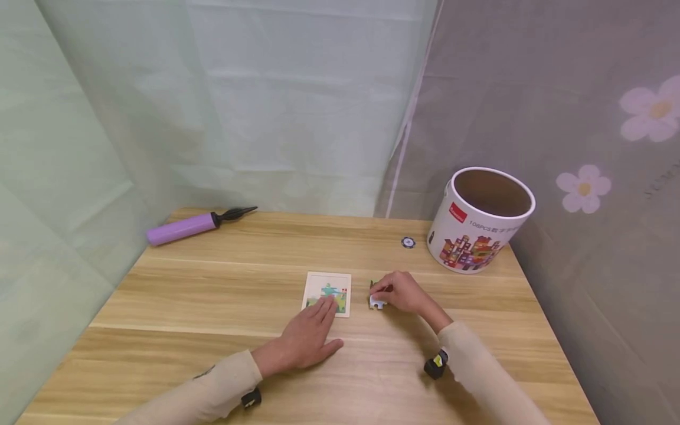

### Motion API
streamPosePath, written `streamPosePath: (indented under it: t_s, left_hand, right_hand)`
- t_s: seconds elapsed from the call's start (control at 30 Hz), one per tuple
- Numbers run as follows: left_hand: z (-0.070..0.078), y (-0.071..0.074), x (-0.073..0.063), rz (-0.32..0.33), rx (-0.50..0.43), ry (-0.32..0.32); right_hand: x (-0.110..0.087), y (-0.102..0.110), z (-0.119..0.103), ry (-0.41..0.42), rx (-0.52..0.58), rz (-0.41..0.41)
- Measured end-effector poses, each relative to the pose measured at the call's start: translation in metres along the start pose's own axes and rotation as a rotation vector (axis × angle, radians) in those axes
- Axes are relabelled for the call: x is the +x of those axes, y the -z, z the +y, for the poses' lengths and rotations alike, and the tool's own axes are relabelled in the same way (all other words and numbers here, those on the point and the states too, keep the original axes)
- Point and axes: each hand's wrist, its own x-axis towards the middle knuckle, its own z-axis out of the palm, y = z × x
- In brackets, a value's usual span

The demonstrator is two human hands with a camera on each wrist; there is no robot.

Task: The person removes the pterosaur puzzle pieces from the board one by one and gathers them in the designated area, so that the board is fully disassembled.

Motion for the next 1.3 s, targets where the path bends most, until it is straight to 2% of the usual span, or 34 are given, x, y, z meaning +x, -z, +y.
streamPosePath:
  t_s: [0.2,0.43,0.6,0.9,1.03,1.3]
  left_hand:
    - [-0.001,0.000,0.000,0.013,0.026,-0.009]
    - [-0.001,0.004,0.000,-0.014,-0.002,0.005]
    - [-0.001,0.003,0.000,0.014,-0.007,-0.006]
    - [-0.001,0.002,0.000,0.017,-0.007,-0.005]
    - [-0.001,0.002,0.000,0.038,-0.010,-0.013]
    - [0.000,-0.001,0.001,0.114,-0.002,-0.008]
  right_hand:
    - [-0.002,-0.005,0.001,0.011,-0.003,0.015]
    - [-0.002,-0.010,0.003,0.031,-0.061,0.038]
    - [-0.002,-0.013,0.003,0.041,-0.103,0.050]
    - [-0.001,-0.012,0.004,0.029,-0.118,0.070]
    - [0.002,-0.009,0.001,0.017,-0.072,0.081]
    - [0.012,-0.005,-0.010,0.064,-0.053,0.080]
